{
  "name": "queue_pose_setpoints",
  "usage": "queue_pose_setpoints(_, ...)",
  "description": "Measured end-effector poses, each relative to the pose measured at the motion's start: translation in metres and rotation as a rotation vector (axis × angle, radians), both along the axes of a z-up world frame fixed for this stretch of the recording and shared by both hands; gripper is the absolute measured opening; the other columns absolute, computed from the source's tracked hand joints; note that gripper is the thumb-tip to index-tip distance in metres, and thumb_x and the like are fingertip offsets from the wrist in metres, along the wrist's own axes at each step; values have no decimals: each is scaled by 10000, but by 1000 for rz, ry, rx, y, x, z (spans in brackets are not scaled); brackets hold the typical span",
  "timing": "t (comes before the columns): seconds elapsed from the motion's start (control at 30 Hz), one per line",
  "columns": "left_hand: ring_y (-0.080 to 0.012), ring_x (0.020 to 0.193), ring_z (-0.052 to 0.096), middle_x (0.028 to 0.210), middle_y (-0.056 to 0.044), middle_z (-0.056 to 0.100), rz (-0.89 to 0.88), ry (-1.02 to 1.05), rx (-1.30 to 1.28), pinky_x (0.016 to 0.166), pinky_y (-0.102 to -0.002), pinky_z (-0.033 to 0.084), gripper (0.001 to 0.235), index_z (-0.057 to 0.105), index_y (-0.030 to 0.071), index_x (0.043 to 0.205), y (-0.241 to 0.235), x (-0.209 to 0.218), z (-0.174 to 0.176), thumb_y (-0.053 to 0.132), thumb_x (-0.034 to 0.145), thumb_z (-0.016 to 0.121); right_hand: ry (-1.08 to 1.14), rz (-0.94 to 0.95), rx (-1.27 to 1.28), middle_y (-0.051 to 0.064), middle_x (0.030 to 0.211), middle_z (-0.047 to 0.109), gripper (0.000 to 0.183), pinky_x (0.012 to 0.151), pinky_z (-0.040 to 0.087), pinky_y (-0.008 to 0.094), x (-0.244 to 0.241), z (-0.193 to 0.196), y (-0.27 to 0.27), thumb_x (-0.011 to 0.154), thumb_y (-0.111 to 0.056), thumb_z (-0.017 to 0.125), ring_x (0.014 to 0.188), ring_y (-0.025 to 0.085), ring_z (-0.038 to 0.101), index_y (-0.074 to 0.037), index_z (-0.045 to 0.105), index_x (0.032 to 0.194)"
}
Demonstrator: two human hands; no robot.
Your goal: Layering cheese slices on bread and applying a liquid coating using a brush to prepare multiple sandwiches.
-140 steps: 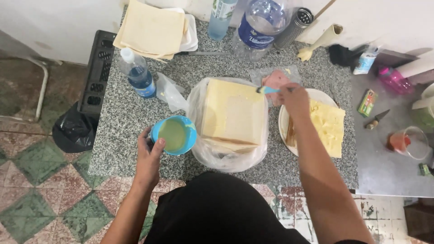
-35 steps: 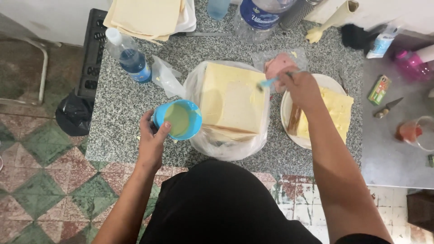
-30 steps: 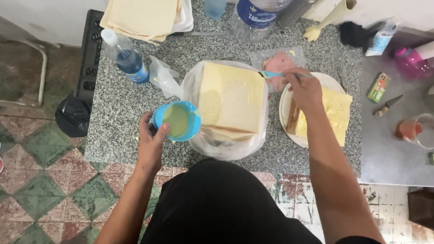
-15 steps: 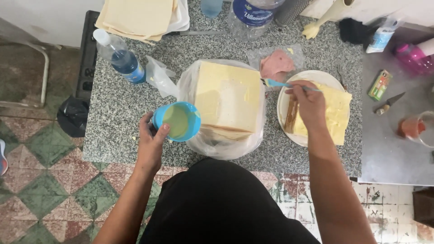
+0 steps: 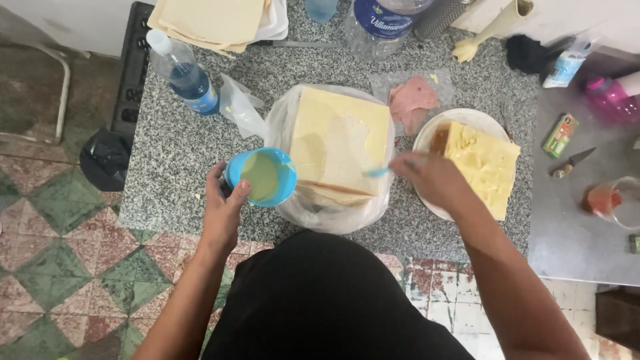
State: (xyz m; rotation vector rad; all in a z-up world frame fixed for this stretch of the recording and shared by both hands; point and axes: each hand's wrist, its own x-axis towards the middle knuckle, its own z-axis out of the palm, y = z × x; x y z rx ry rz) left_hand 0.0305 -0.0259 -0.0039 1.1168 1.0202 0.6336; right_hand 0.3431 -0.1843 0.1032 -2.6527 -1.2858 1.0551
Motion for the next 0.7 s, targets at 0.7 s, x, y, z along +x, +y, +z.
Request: queue_pose_setpoints(0.7,-517,1272,425,1306,-388,402,-5,-27,-5,1105,-660,334,1002,193,-45,1552,10,-4,-9,463,870,722,-131,-180,563,-59,1152,757,188,1067,493,341,34,-77,-52,1003,-282,709,1162,181,667,-326,777,1172)
